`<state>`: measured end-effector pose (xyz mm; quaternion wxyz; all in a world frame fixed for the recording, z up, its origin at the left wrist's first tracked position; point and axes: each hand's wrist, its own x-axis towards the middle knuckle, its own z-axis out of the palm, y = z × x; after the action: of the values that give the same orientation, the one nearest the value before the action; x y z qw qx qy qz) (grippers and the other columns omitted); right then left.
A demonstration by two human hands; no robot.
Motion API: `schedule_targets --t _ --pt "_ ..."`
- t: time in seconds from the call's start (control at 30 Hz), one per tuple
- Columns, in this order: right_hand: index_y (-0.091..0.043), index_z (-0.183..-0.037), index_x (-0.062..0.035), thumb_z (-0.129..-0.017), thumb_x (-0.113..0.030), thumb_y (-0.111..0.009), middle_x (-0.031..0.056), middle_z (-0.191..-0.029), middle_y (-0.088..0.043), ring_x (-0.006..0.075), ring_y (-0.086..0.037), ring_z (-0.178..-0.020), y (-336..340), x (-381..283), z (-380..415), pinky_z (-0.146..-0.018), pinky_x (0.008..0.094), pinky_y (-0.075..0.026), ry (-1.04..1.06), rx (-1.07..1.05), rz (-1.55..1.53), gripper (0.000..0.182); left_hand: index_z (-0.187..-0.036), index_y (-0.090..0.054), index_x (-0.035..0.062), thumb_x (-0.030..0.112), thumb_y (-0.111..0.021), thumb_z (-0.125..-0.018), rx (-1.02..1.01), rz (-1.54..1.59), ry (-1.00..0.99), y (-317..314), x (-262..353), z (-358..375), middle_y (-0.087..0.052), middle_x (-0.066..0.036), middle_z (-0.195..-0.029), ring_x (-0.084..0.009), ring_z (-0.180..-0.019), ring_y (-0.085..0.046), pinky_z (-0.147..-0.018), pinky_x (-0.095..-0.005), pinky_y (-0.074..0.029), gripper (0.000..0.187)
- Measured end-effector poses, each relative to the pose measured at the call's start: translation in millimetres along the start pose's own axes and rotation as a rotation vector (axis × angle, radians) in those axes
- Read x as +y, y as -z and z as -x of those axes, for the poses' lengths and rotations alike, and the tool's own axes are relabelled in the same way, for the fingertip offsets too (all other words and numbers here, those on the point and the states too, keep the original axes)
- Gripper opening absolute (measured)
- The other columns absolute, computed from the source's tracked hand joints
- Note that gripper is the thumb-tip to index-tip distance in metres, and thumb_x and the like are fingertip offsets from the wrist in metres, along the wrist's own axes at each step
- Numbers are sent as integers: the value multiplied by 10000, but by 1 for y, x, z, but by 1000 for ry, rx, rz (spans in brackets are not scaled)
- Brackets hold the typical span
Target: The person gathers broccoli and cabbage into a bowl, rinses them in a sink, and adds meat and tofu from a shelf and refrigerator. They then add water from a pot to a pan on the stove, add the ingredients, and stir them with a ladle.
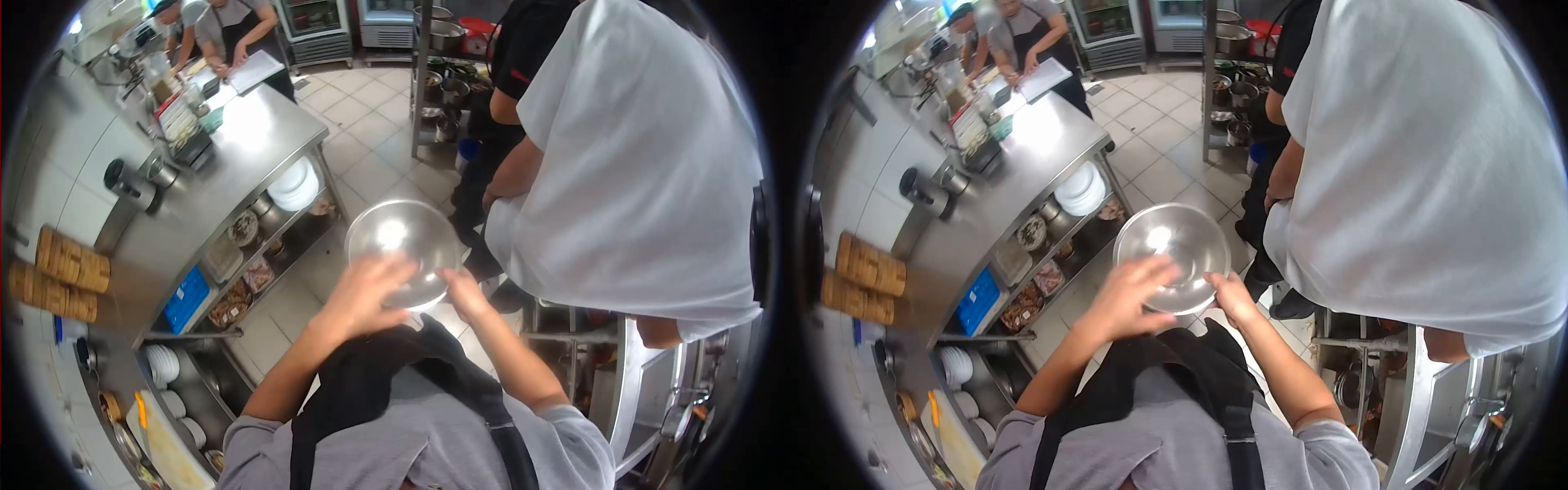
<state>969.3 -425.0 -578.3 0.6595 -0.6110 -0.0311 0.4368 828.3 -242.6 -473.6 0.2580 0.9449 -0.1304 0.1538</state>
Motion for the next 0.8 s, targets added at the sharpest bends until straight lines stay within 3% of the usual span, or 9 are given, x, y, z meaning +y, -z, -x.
schedule_targets --t 0.07,0.17,0.2,0.3,0.4,0.47,0.53,0.6,0.8 --pt "-533 -1177 56 -894 -208 -551 126 -1004 -641 212 -646 -863 -8 -38 4 -715 323 -528 -4 136 45 387 -1345 -521 98 219 -742 -762 215 -303 233 26 -28 -21 -606 -134 -1219 -299 -1026 -604 -933 -345 -452 635" --pt "-553 -1187 49 -888 -211 -568 113 -1038 -648 183 -607 -933 -10 -48 -25 -814 304 -475 80 102 -117 396 -1337 -474 -11 232 -733 -805 224 366 722 21 -104 -28 -602 -195 -1229 -263 -1017 -618 -889 -320 -474 640" --pt "-495 -1229 104 -889 -292 -588 161 -1121 -614 226 -593 -1015 -13 -52 -37 -868 339 -467 115 98 -9 530 -1312 -487 -39 187 -670 -858 267 730 646 5 -135 -29 -627 -167 -1179 -194 -1009 -597 -895 -303 -456 539" --pt "-524 -1238 93 -919 -299 -560 164 -1103 -638 216 -592 -1005 -34 -82 -81 -888 314 -460 151 164 213 506 -1265 -520 -55 153 -567 -905 62 810 742 -5 -203 -28 -627 -132 -1139 -164 -1039 -566 -901 -304 -446 419" --pt "-500 -1293 73 -945 -403 -531 191 -1181 -620 257 -591 -1063 -35 -113 -137 -921 330 -448 -20 105 358 590 -1218 -546 -59 139 -489 -915 153 842 739 -3 -267 -37 -631 -125 -1115 -167 -1033 -568 -899 -315 -444 366" --pt "-485 -1342 18 -937 -513 -511 212 -1255 -586 313 -589 -1100 -19 -110 -171 -937 350 -446 292 158 474 668 -1205 -554 -52 148 -465 -902 125 846 816 8 -297 -46 -639 -118 -1091 -176 -1005 -578 -886 -323 -451 373" --pt "-526 -1313 -24 -901 -467 -566 205 -1267 -581 354 -581 -1117 0 -132 -184 -943 372 -449 276 276 739 606 -1193 -560 -52 160 -469 -895 23 806 832 13 -334 -49 -643 -118 -1073 -179 -994 -582 -877 -322 -454 376" --pt "-593 -1225 -45 -854 -391 -608 196 -1198 -616 343 -592 -1087 31 -131 -201 -940 412 -450 203 458 1441 507 -1181 -566 -53 171 -473 -889 -65 758 827 16 -364 -70 -647 -118 -1054 -181 -983 -585 -869 -320 -456 380" --pt "-643 -1129 -63 -824 -329 -617 163 -1117 -658 326 -599 -1071 60 -135 -208 -947 465 -426 128 749 1355 405 -1138 -585 -47 188 -464 -885 -245 593 820 29 -411 -129 -658 -157 -1037 -229 -985 -604 -874 -336 -454 365"
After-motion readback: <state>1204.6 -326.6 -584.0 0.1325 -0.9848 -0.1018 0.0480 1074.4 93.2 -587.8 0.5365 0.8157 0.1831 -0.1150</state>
